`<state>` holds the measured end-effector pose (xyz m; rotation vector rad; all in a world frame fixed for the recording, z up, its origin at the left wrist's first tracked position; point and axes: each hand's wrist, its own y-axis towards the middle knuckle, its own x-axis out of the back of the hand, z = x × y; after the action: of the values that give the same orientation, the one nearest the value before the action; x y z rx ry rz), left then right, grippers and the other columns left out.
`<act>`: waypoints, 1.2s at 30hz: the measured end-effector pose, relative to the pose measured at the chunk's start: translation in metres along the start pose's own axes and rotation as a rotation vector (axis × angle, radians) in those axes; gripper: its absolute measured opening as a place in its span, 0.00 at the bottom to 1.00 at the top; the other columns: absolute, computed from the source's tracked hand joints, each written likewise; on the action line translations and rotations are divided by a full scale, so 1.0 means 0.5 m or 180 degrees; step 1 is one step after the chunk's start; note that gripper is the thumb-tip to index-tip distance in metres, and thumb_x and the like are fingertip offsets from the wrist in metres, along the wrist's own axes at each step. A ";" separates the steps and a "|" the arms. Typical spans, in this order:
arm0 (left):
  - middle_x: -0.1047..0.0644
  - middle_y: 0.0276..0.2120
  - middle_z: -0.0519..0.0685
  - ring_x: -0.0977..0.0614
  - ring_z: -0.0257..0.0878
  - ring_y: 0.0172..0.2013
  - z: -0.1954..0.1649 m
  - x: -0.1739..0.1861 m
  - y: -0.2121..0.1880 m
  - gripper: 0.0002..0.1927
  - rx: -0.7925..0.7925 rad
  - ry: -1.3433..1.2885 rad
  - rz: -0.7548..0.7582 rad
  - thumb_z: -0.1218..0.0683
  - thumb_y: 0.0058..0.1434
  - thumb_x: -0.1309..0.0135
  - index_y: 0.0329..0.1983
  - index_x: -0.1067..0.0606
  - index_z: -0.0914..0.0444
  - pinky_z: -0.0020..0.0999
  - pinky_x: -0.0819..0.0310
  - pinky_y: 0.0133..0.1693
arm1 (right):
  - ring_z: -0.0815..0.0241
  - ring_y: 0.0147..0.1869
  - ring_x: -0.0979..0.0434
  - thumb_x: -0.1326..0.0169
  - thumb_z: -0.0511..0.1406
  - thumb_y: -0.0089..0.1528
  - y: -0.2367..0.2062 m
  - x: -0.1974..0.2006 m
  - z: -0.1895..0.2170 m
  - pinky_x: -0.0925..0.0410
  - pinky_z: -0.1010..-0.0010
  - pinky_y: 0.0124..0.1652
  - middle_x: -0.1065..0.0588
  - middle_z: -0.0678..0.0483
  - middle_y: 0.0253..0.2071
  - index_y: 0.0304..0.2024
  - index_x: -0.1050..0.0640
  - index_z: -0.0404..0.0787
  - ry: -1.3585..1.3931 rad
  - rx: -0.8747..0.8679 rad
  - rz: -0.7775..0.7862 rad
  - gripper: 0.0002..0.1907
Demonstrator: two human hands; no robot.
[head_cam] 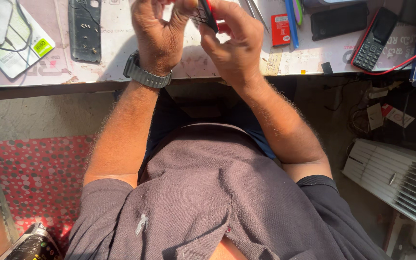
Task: The person assembles a red feature phone by inserting a battery, closing the back cover, and pressing buttons to test the device. The person then removes the battery and reinserts it, repeating the button-press test.
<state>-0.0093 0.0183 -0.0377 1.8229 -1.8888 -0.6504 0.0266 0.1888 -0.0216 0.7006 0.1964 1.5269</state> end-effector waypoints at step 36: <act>0.20 0.45 0.60 0.15 0.52 0.47 -0.022 0.043 0.008 0.24 0.1927 -0.2168 0.0114 0.44 0.77 0.61 0.54 0.28 0.69 0.51 0.11 0.45 | 0.68 0.33 0.24 0.45 0.34 0.72 0.024 0.055 -0.053 0.25 0.69 0.44 0.24 0.50 0.39 0.45 0.25 0.34 0.4320 -0.2724 0.0102 0.07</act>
<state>-0.0068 -0.0034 -0.0269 2.0735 -2.8012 -0.8222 0.0044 0.2215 -0.0277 -1.0764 0.4805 1.6826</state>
